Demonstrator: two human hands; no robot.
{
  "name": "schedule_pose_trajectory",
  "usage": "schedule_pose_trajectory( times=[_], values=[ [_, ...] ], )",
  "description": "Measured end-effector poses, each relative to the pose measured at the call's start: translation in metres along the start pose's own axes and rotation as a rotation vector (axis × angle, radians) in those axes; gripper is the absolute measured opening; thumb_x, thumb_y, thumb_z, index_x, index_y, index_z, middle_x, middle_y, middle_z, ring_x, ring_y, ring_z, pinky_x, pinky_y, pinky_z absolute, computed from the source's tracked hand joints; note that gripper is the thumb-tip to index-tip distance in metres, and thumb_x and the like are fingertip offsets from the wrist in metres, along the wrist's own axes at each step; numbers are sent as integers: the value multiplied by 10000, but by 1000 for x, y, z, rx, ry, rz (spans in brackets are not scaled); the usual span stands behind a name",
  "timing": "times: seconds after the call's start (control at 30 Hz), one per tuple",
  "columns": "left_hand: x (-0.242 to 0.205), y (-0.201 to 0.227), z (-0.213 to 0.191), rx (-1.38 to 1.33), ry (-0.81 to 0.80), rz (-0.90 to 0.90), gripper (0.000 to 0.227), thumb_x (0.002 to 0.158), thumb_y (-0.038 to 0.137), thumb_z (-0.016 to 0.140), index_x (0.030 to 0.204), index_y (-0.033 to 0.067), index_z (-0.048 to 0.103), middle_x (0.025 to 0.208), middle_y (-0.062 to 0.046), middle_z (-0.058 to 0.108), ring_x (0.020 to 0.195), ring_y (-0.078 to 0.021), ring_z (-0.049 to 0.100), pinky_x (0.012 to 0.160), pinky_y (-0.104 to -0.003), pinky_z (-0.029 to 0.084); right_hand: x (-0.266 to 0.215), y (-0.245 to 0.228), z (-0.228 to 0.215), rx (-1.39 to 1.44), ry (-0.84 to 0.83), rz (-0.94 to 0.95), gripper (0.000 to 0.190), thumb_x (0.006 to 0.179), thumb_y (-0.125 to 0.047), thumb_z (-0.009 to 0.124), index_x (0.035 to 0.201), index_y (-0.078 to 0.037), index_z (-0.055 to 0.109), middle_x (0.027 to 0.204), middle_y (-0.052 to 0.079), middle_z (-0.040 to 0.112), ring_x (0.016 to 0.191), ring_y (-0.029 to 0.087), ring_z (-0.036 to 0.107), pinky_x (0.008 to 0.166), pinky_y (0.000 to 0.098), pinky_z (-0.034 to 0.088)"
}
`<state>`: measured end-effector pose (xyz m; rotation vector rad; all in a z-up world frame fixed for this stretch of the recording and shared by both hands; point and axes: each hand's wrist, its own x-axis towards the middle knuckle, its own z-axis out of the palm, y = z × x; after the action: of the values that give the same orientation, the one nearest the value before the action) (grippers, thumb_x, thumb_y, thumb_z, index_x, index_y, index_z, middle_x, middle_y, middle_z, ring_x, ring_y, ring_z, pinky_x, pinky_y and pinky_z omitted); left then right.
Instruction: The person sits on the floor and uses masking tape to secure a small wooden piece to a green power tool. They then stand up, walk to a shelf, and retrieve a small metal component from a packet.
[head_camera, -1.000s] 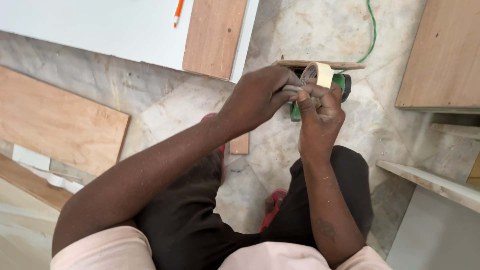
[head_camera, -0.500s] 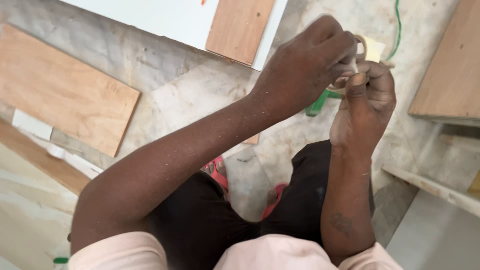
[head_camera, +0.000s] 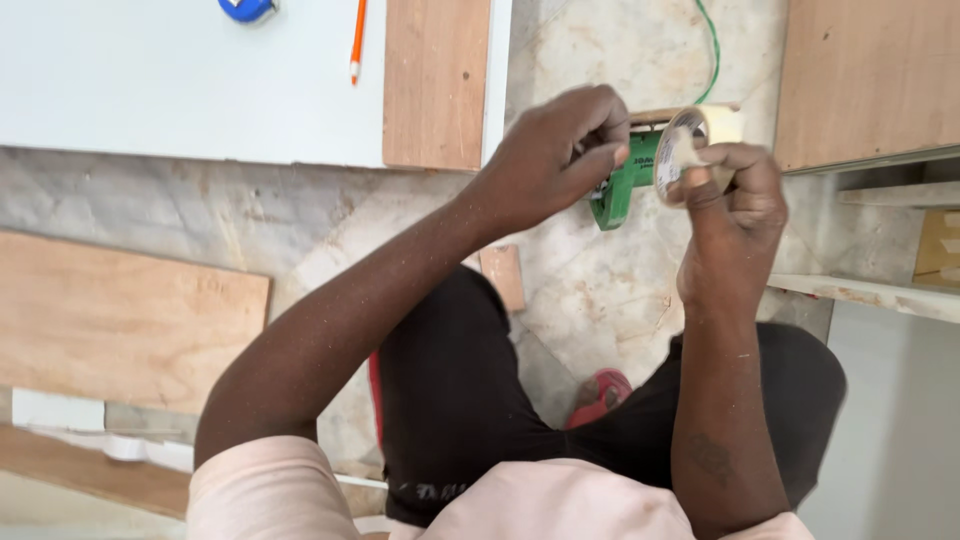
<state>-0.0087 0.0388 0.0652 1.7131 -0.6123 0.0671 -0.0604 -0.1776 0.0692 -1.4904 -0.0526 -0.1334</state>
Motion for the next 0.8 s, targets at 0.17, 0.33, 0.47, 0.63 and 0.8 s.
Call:
schedule_pose_trajectory(
  times=[0.17, 0.33, 0.47, 0.63, 0.8],
  values=[
    [-21, -2, 7, -113, 14, -219, 149, 959, 193, 702, 1015, 65, 648, 901, -65, 712, 806, -121, 696, 715, -322, 540, -19, 15, 35, -176, 33, 193, 101, 1035, -36, 663, 1135, -28, 657, 1023, 26, 691, 875, 76, 598, 799, 229, 508],
    [-45, -44, -7, -15, -101, -354, 141, 988, 179, 698, 1020, 45, 668, 934, -128, 715, 842, -194, 678, 757, -352, 534, -32, 35, 44, -270, 161, 315, 120, 999, -33, 673, 1118, -28, 662, 950, 19, 658, 809, 71, 582, 710, 228, 489],
    [-63, -70, -21, -132, -14, -440, 169, 972, 129, 658, 1115, 46, 620, 1046, -101, 730, 923, -184, 712, 826, -338, 560, -15, 39, 30, -408, 170, 373, 115, 977, -56, 689, 1088, -31, 701, 932, 30, 675, 799, 81, 596, 724, 230, 498],
    [-46, -82, 8, -372, -93, -424, 250, 946, 100, 692, 1186, 41, 661, 1109, -82, 722, 919, -146, 707, 797, -300, 580, -9, 50, 40, -378, 20, 442, 104, 966, -103, 720, 1038, -28, 727, 1011, 3, 623, 878, 79, 600, 760, 233, 513],
    [-46, -114, 28, -449, -90, -523, 107, 978, 71, 707, 1059, 2, 715, 916, -84, 727, 806, -125, 691, 714, -289, 568, 4, 66, 43, -638, -50, 310, 145, 937, -123, 767, 1048, -31, 791, 1017, 45, 626, 958, 132, 629, 845, 263, 493]
  ],
)
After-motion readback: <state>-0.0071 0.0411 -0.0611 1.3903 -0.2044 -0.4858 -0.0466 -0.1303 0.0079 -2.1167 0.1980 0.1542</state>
